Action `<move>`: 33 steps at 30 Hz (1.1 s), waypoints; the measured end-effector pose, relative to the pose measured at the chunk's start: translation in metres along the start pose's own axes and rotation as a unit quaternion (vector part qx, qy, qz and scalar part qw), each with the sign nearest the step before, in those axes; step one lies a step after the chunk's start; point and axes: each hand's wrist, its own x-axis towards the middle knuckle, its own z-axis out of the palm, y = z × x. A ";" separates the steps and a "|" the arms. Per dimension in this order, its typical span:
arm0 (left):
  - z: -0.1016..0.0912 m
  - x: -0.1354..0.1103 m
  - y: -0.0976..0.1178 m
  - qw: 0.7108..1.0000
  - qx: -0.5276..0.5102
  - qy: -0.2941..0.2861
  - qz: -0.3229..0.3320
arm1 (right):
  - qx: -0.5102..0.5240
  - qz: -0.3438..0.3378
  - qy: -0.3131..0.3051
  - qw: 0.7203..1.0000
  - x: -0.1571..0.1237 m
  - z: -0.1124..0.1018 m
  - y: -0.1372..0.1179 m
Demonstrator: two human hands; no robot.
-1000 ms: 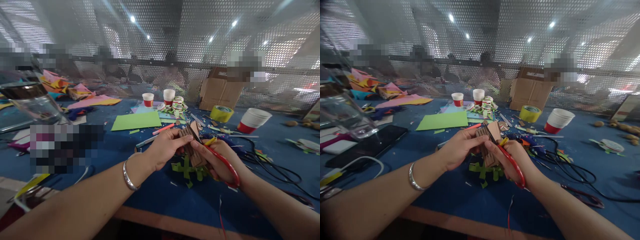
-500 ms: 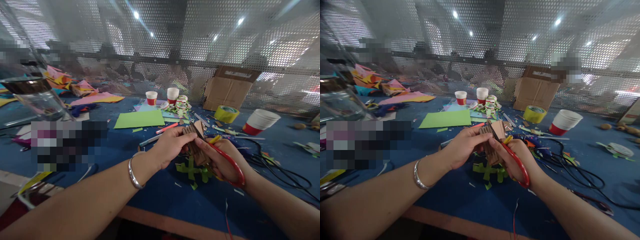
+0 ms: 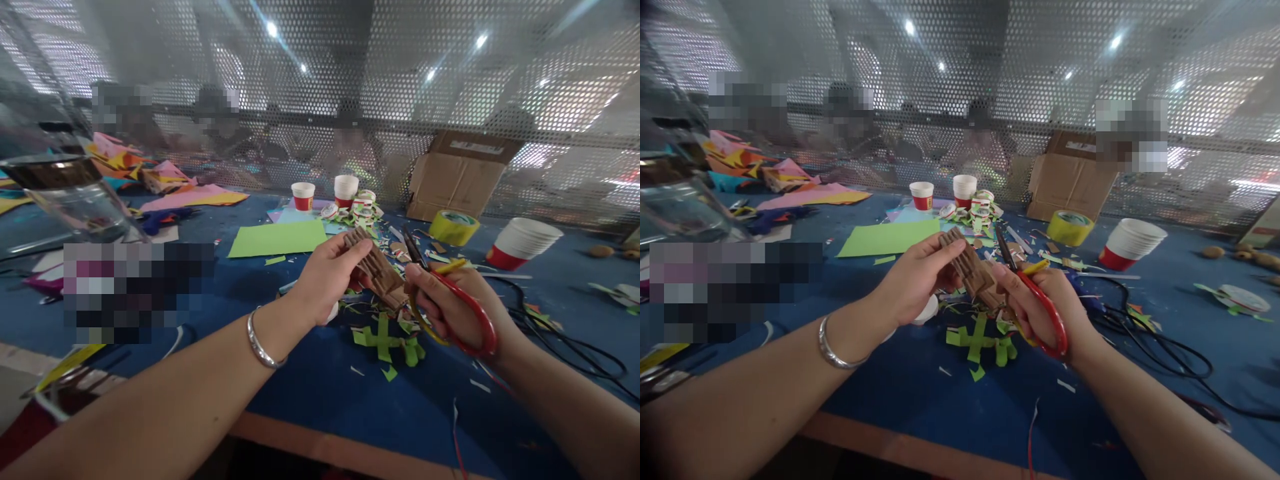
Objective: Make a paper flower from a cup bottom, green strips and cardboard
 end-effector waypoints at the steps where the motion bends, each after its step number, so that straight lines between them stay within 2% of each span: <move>1: 0.000 0.000 0.000 1.000 -0.002 -0.006 0.005 | -0.016 -0.004 -0.001 1.000 0.000 -0.001 0.001; 5: 0.003 -0.003 0.000 0.999 -0.008 -0.046 0.010 | -0.064 -0.042 -0.005 0.997 -0.001 -0.001 -0.001; 10: 0.004 -0.008 -0.001 0.992 0.034 -0.114 -0.045 | -0.059 -0.045 0.012 0.997 -0.003 -0.005 -0.004; 12: 0.002 -0.007 0.001 0.993 0.023 -0.105 -0.042 | -0.048 -0.059 0.016 0.997 -0.004 -0.007 -0.002; 18: -0.005 -0.003 0.010 0.999 -0.026 -0.018 -0.013 | -0.067 -0.084 -0.009 0.994 -0.006 -0.012 -0.002; 23: 0.000 -0.009 0.008 0.998 0.054 0.002 0.042 | -0.074 -0.104 0.053 0.990 -0.011 -0.008 -0.007; 29: 0.005 -0.018 0.000 0.982 0.167 -0.030 0.086 | -0.085 -0.149 0.118 0.978 -0.006 -0.004 0.001; 33: 0.004 -0.019 -0.001 0.981 0.170 -0.044 0.085 | -0.083 -0.186 0.123 0.971 -0.005 -0.001 -0.004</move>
